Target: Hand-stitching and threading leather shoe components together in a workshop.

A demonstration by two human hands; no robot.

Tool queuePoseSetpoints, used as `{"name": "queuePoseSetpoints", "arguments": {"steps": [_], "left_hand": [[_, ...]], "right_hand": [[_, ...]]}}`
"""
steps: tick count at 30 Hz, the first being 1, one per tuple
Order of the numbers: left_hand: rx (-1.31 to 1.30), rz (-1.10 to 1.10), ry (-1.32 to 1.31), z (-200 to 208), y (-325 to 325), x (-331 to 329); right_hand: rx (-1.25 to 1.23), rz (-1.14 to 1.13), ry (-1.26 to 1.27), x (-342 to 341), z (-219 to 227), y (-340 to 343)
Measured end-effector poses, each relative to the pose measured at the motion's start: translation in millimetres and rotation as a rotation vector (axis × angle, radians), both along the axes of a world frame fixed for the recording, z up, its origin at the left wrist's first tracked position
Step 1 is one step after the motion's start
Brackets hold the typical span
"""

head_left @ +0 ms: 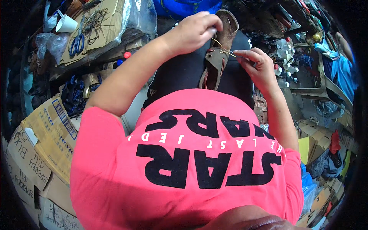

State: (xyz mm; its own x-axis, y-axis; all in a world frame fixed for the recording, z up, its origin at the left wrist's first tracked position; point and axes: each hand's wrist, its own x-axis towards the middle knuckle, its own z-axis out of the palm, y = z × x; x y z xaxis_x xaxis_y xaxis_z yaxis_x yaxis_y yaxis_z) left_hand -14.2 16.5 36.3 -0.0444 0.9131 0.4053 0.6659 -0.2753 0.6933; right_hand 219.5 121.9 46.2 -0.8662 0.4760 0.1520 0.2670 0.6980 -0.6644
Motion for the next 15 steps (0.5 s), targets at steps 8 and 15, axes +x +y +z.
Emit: {"name": "queuePoseSetpoints", "arguments": {"steps": [8, 15], "left_hand": [[-0.153, -0.171, 0.296, -4.2, 55.0, 0.0], [-0.268, -0.397, 0.296, -2.1, 75.1, -6.0]], "right_hand": [[0.057, 0.012, -0.131, -20.4, -7.1, 14.3], [0.154, 0.058, -0.222, -27.7, -0.5, 16.7]]}}
